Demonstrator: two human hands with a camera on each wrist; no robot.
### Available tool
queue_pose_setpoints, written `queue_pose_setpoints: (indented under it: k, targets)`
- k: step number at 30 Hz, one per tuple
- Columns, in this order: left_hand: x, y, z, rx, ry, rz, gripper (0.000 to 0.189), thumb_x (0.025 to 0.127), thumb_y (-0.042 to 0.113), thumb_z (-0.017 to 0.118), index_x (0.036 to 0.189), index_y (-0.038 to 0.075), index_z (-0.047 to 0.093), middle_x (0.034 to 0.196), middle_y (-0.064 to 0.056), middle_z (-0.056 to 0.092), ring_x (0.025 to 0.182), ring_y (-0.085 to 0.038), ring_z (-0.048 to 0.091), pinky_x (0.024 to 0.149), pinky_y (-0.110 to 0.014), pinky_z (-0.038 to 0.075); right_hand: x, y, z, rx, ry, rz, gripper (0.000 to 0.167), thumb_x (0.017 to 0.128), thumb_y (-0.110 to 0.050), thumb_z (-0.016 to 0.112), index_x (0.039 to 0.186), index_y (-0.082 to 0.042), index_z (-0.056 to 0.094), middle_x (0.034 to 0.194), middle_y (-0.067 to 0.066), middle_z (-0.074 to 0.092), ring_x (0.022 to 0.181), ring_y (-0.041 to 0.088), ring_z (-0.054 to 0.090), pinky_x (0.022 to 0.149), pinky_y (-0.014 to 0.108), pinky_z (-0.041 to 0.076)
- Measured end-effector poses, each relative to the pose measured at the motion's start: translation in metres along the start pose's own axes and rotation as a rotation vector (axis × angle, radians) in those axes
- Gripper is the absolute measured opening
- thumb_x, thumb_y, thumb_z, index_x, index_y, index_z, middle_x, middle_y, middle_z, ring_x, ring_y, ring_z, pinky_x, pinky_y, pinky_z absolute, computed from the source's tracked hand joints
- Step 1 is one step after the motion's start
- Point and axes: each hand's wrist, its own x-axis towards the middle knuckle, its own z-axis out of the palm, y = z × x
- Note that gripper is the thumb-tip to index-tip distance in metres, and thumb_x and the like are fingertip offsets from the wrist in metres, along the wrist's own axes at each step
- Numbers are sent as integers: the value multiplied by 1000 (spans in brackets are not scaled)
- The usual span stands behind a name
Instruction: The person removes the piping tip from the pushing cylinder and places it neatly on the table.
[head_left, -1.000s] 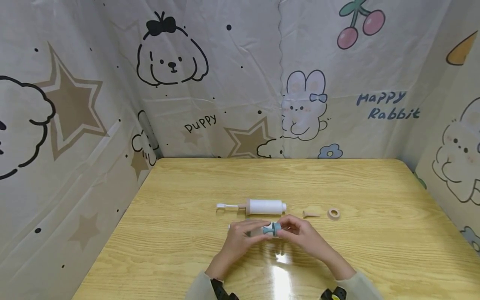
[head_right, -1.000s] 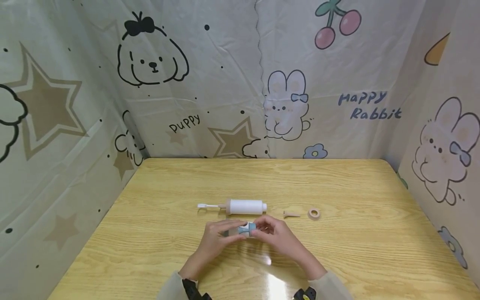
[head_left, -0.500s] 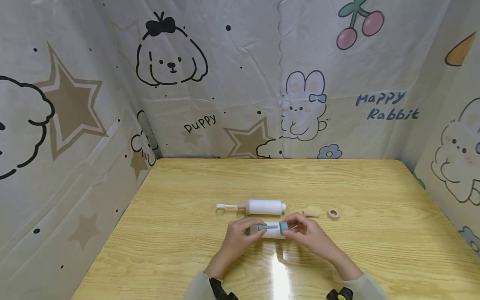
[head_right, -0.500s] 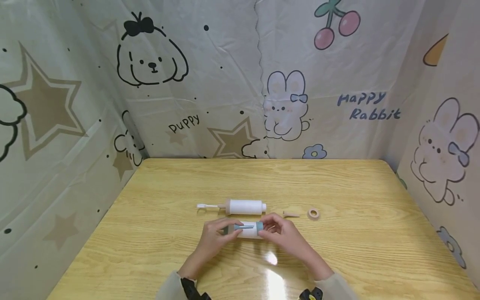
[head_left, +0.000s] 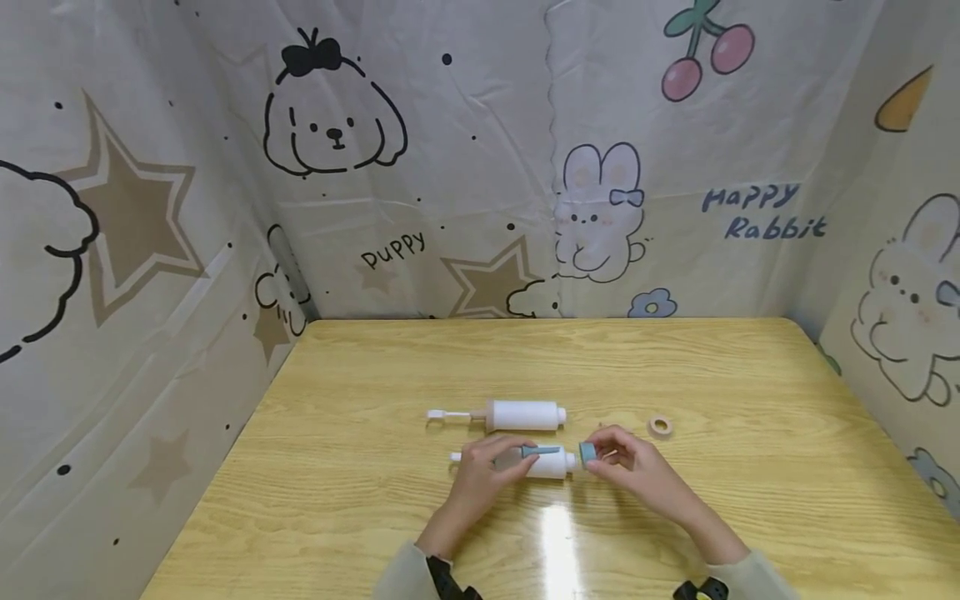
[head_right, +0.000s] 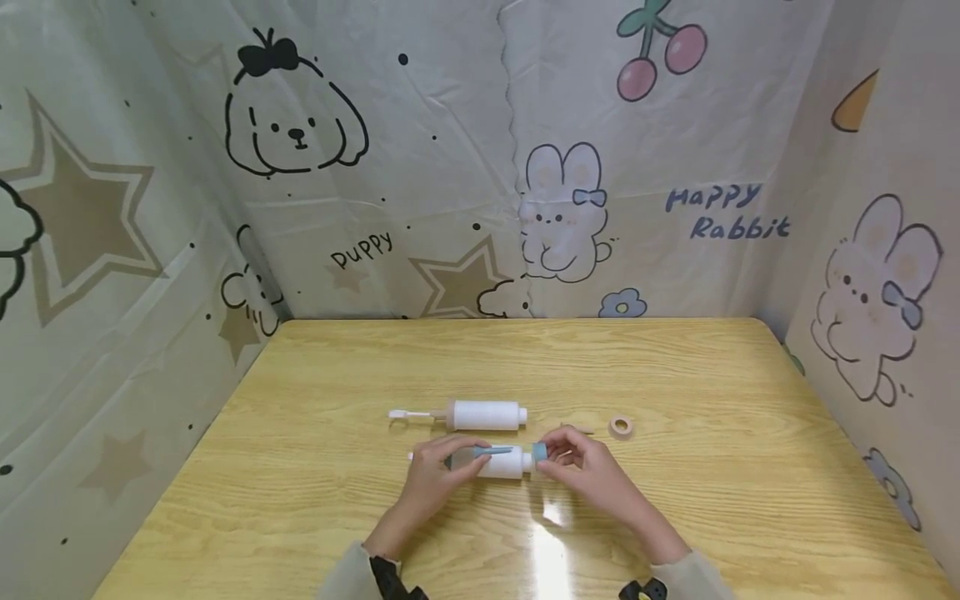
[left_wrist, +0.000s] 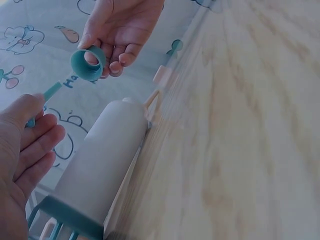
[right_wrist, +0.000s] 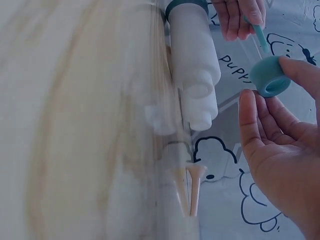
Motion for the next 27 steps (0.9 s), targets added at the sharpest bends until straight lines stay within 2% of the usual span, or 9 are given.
queue_pose_setpoints:
  k: [6,12,18,22,27]
  targets:
    - [4,4,12,6,6,7,11,83,16,78,93,12,75,89,-1,78,83,-12,74,75,-14,56,-9,4,-13,-21,26,6,25,95,-13,63,116,0,58,112,18,59,92,4,61,77,20,56]
    - [7,8,23,-29,-27,-24,12,83,16,77,94,11,75,92,-1,78,86,-13,74,78,-14,56,-19,9,-26,-57,59,4,24,96,-11,62,116,0,58,112,16,58,92,2,60,78,19,56]
    - [10,12,35,-3,-19,17,12,83,18,78,93,13,74,91,0,78,84,-10,73,76,-11,55,-29,11,-39,-100,81,50,31,96,-13,62,121,4,55,116,21,58,95,0,59,80,17,55]
    - [13,15,44,-26,-25,24,13,83,17,78,94,12,74,93,-1,78,86,-12,73,79,-13,55,-35,10,-46,-95,96,80,31,96,-14,62,121,4,55,116,22,57,94,-2,59,78,18,56]
    - [15,17,54,-48,-28,32,12,82,15,78,92,11,74,91,-1,77,86,-12,73,80,-14,55,-41,14,-54,-115,109,78,30,96,-13,62,121,3,55,116,22,57,94,-3,59,77,18,56]
